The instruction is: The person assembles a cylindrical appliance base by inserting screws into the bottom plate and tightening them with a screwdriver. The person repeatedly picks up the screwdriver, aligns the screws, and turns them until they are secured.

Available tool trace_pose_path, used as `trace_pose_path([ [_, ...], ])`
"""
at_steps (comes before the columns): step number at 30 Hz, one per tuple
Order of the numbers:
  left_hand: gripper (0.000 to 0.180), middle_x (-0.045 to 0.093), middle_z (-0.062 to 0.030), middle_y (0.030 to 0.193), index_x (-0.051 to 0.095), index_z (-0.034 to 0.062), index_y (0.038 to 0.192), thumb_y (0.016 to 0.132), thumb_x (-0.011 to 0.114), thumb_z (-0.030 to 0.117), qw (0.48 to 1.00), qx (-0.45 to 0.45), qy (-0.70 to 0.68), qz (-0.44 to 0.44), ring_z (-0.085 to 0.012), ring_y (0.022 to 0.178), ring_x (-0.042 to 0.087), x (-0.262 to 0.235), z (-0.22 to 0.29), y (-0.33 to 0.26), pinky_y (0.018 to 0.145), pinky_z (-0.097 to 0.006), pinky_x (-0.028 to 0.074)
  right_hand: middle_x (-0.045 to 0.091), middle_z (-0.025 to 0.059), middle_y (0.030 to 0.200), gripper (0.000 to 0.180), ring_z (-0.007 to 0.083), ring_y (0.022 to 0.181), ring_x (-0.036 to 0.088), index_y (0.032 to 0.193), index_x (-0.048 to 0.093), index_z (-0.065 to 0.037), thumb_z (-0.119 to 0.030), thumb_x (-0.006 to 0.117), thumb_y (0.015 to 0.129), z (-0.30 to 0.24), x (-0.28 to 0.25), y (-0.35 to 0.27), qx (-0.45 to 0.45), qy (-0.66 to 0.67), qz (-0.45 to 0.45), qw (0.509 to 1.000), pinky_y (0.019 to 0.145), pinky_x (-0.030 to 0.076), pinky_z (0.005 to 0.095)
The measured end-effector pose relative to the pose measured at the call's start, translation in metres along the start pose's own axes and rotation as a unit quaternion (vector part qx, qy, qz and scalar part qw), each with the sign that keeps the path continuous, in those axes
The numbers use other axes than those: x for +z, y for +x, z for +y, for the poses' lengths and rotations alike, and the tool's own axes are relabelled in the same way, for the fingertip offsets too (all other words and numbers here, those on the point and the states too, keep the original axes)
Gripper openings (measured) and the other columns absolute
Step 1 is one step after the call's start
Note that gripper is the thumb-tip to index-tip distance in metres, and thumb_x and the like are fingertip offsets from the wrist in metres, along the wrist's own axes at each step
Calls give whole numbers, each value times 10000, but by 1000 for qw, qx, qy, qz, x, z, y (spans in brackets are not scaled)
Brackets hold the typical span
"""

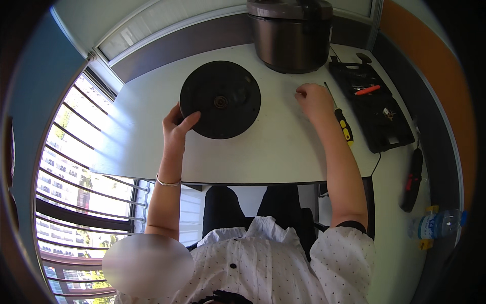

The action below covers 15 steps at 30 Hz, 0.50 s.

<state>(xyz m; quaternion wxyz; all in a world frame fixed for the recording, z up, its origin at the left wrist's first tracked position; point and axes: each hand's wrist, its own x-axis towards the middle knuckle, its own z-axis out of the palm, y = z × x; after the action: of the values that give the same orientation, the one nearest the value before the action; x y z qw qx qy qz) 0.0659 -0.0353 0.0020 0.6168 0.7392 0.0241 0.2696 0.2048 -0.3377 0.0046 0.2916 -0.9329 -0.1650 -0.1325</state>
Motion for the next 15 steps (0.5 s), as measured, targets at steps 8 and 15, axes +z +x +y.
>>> trace_pose_path([
  [8, 586, 673, -91, 952, 596, -82, 1202, 711, 776, 182, 998, -37, -51, 19, -147, 861, 616, -7, 3, 0, 817, -249, 479, 692, 148, 960, 187, 280, 872, 668, 1004, 716, -28, -98, 618, 861, 5, 4, -16, 30, -5, -15, 999, 805, 523, 357],
  [15, 630, 674, -87, 956, 571, -84, 1240, 697, 788, 150, 998, -20, -57, 26, -140, 868, 618, -2, -2, -5, 806, -241, 478, 680, 133, 971, 198, 265, 888, 655, 1030, 714, -38, -110, 626, 867, 1, 3, -22, 19, -30, -50, 998, 801, 521, 358],
])
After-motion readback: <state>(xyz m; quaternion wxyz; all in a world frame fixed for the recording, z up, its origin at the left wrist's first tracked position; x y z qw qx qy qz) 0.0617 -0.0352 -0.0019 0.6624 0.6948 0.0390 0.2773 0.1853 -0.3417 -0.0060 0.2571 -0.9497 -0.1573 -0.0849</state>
